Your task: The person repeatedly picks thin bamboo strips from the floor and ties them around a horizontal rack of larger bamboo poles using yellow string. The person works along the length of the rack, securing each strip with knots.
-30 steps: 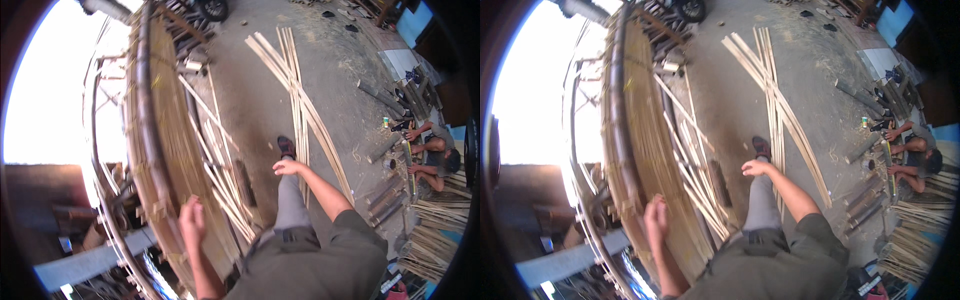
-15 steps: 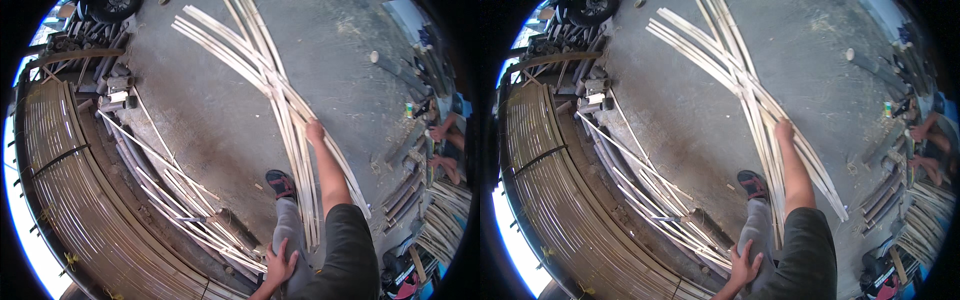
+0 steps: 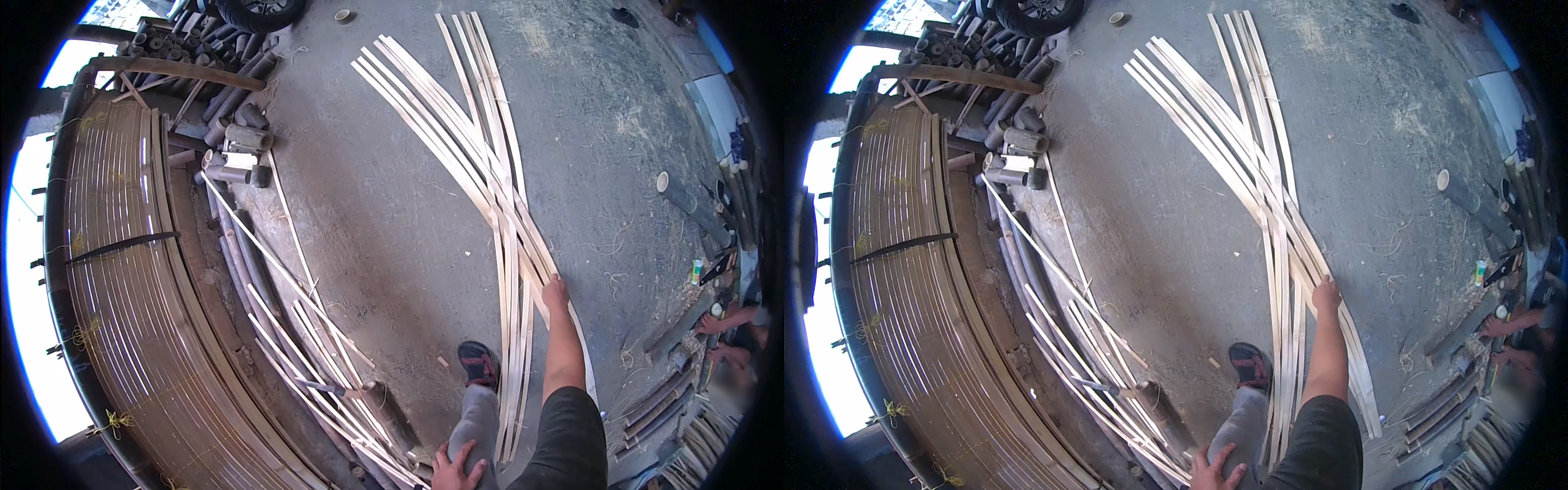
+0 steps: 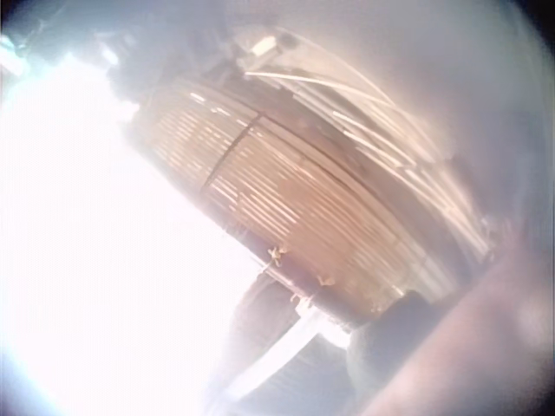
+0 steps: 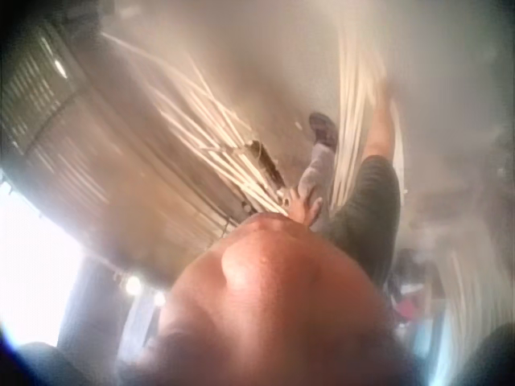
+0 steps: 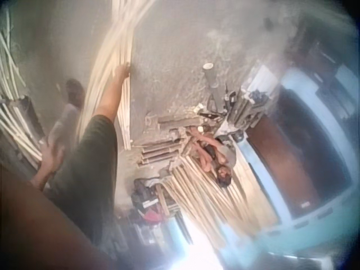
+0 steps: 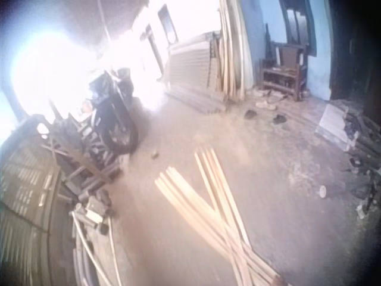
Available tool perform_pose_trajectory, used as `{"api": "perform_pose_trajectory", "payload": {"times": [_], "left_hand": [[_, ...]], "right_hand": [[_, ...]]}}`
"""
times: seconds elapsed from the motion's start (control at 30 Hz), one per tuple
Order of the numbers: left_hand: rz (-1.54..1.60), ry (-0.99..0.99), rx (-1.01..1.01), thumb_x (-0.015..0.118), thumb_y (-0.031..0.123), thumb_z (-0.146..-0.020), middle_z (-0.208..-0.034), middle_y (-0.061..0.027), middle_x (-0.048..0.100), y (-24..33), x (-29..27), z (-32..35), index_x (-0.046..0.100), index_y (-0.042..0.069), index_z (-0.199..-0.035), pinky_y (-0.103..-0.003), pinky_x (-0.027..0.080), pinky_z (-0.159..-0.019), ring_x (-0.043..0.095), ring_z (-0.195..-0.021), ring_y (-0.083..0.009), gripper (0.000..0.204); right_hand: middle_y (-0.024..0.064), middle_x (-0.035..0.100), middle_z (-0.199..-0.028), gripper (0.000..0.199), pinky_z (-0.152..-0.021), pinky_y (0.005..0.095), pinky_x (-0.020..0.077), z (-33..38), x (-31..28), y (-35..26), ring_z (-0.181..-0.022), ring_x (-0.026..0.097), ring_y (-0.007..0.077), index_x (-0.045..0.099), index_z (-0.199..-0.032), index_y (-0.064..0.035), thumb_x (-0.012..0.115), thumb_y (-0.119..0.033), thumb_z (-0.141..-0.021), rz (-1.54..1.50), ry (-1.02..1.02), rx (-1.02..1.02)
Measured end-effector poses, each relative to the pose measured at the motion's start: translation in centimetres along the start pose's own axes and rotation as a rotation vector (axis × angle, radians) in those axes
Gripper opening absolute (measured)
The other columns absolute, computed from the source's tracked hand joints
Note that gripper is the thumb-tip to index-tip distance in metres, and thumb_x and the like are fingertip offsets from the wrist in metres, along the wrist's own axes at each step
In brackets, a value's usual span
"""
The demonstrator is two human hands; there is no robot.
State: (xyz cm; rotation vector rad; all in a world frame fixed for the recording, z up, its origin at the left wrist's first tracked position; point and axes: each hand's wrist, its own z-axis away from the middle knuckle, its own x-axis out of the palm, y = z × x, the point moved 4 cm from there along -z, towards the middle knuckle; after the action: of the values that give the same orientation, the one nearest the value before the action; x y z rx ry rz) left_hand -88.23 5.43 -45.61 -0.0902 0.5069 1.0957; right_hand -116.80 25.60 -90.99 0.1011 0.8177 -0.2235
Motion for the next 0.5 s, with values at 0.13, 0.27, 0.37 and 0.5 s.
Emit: {"api": "perform_pose_trajectory", "payload": {"times": [0.13,0.27,0.37,0.5], "left_hand": [[0.090,0.069,0.076,0.068,0.035,-0.084,-0.139,-0.0257,0.037,-0.6,1.4,-1.0,0.054,0.023,-0.134,-0.054,0.037,-0.102,0.041,-0.125,-0.0481,0.053],[0.112,0.070,0.096,0.070,0.036,-0.083,-0.144,-0.0247,0.033,-0.5,1.4,-0.5,0.052,0.023,-0.136,-0.053,0.035,-0.106,0.036,-0.130,-0.0472,0.057],[0.087,0.014,0.118,0.064,0.046,-0.086,-0.143,-0.0312,0.030,-1.8,3.6,-0.4,0.049,0.028,-0.138,-0.054,0.038,-0.103,0.037,-0.127,-0.0522,0.057],[0.067,-0.036,0.112,0.059,0.056,-0.087,-0.142,-0.0313,0.031,-3.8,4.7,1.3,0.048,0.034,-0.137,-0.053,0.040,-0.102,0.040,-0.123,-0.0536,0.055]], "right_hand": [[0.0264,0.062,-0.110,0.041,-0.089,0.0479,0.0508,-1.5,0.4,-0.8,-0.105,0.062,0.0394,0.050,-0.128,-0.0039,0.051,-0.013,-0.088,0.052,0.141,-0.050],[0.0211,0.060,-0.115,0.034,-0.086,0.0480,0.0515,-1.8,1.9,-0.3,-0.109,0.060,0.0373,0.058,-0.122,-0.0087,0.051,-0.015,-0.090,0.071,0.145,-0.142],[0.0242,0.065,-0.100,0.025,-0.079,0.0475,0.0525,2.0,0.4,-1.4,-0.094,0.064,0.0417,0.057,-0.112,-0.0039,0.050,-0.015,-0.090,0.186,0.224,-0.376],[0.0254,0.062,-0.079,0.018,-0.065,0.0515,0.0483,16.0,-12.6,-7.3,-0.075,0.065,0.0416,0.054,-0.101,-0.0010,0.049,-0.016,-0.092,-0.467,0.303,-0.509]]}}
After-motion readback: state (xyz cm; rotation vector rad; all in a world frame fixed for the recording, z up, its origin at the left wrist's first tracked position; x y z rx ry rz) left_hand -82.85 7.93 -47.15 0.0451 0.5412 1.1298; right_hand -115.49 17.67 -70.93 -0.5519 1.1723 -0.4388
